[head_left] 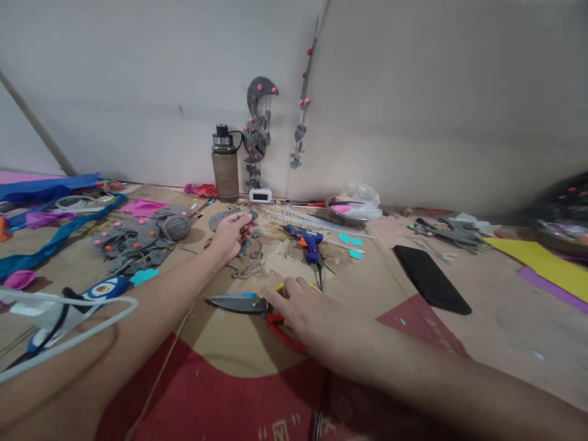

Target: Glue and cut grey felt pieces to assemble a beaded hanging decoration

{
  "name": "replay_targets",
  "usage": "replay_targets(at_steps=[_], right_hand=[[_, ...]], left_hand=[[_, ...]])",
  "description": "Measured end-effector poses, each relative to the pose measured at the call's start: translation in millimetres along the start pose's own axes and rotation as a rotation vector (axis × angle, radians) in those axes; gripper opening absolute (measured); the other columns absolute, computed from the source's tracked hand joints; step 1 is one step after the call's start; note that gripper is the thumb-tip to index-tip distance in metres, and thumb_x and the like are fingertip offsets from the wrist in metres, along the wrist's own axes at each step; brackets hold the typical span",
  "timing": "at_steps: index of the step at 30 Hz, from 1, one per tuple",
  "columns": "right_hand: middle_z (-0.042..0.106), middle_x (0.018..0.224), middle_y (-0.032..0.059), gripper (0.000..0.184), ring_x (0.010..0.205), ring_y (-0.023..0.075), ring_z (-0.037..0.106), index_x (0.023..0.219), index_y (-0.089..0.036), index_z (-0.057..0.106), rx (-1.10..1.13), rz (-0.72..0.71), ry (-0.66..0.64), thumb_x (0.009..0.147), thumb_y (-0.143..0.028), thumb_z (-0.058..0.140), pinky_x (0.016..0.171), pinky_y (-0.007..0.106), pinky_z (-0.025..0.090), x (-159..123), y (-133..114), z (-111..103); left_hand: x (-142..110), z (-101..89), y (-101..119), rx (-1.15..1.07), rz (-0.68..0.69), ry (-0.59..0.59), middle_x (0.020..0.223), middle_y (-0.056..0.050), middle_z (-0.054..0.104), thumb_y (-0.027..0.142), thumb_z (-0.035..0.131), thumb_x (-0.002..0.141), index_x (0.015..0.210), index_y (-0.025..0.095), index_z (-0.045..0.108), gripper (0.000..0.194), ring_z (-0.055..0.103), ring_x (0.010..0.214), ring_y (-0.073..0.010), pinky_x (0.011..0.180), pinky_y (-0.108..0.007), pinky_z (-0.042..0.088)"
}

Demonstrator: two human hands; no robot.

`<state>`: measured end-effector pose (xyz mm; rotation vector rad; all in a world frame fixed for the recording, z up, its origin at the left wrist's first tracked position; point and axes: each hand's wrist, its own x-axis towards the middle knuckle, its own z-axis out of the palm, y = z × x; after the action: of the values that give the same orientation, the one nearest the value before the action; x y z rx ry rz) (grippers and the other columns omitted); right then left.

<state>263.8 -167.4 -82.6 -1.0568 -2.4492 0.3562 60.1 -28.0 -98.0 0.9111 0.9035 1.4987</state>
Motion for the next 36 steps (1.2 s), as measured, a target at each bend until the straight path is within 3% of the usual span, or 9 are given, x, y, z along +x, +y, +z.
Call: replay_targets(at_steps=[3,5,11,13,19,23,27,29,36], right_hand=[[0.057,0.088,0.0063,0.047,0.064,0.0166,0.050,0.115,-0.028,0.056,-0.101,-0.064,-0.232,0.071,-0.013,0.056,0.052,0.028,0.036,1,7,-3],[0.056,0.093,0.0059,0.051,0.068,0.0161,0.053,0.116,-0.027,0.055,-0.058,-0.023,-0.253,0.068,-0.010,0.053,0.057,0.027,0.040,3,10,-8],[0.059,0.104,0.0104,0.049,0.091,0.0207,0.058,0.126,-0.023,0.053,0.007,0.069,0.116,0.078,-0.020,0.053,0.081,0.033,0.046,18,29,-18],[0.061,0.106,0.0105,0.049,0.092,0.0205,0.058,0.128,-0.022,0.052,0.058,0.083,0.212,0.079,-0.021,0.052,0.081,0.033,0.046,23,41,-17],[0.065,0.092,0.0043,0.052,0.074,0.0149,0.059,0.133,-0.022,0.044,0.347,0.171,0.284,0.081,-0.020,0.044,0.067,0.028,0.048,34,57,-14],[0.065,0.096,0.0061,0.050,0.079,0.0166,0.058,0.125,-0.020,0.052,0.205,0.183,0.436,0.075,-0.025,0.054,0.071,0.030,0.046,39,52,-20],[0.062,0.074,0.0014,0.038,0.062,0.0138,0.053,0.110,-0.019,0.060,0.153,0.234,0.421,0.076,-0.037,0.057,0.059,0.025,0.042,36,57,-20],[0.061,0.071,0.0008,0.033,0.061,0.0139,0.052,0.107,-0.020,0.062,0.073,0.237,0.397,0.078,-0.034,0.055,0.058,0.025,0.041,35,62,-19],[0.057,0.096,0.0090,0.053,0.076,0.0181,0.053,0.134,-0.026,0.046,-0.334,0.219,0.299,0.082,-0.015,0.043,0.065,0.027,0.040,35,69,-18]], left_hand=[[1,0.4,3,-0.007,0.008,0.008,0.066,-0.003,0.064,0.020,0.074,0.064,0.074,0.012,0.058,0.021,0.049,0.047,-0.0038,0.042,-0.014,0.036],[1,0.0,5,-0.019,0.015,0.011,0.066,-0.002,0.063,0.018,0.075,0.063,0.074,0.012,0.059,0.021,0.049,0.046,-0.0035,0.043,-0.014,0.037],[4,-1.8,5,-0.074,-0.001,-0.026,0.065,-0.003,0.062,0.018,0.073,0.065,0.073,0.011,0.060,0.017,0.050,0.048,-0.0047,0.043,-0.015,0.039],[4,-1.3,4,-0.094,-0.020,-0.013,0.066,-0.003,0.062,0.019,0.072,0.066,0.072,0.010,0.060,0.017,0.050,0.048,-0.0051,0.042,-0.015,0.039],[2,0.6,1,-0.094,-0.009,-0.042,0.060,0.001,0.054,0.020,0.075,0.062,0.068,0.011,0.057,0.021,0.044,0.046,-0.0042,0.040,-0.016,0.035],[-2,1.1,1,-0.061,-0.048,-0.043,0.062,0.000,0.056,0.022,0.075,0.061,0.070,0.012,0.057,0.023,0.044,0.045,-0.0043,0.041,-0.017,0.035],[-4,2.4,4,-0.061,-0.064,-0.052,0.065,-0.001,0.058,0.022,0.074,0.061,0.072,0.012,0.056,0.023,0.045,0.047,-0.0050,0.042,-0.018,0.035],[-4,3.8,6,-0.075,-0.067,-0.068,0.064,0.000,0.057,0.021,0.072,0.062,0.071,0.012,0.056,0.021,0.045,0.047,-0.0054,0.042,-0.018,0.034],[-7,9.6,11,-0.180,-0.064,-0.104,0.061,0.001,0.053,0.016,0.065,0.064,0.065,0.013,0.053,0.012,0.041,0.046,-0.0047,0.044,-0.019,0.036]])
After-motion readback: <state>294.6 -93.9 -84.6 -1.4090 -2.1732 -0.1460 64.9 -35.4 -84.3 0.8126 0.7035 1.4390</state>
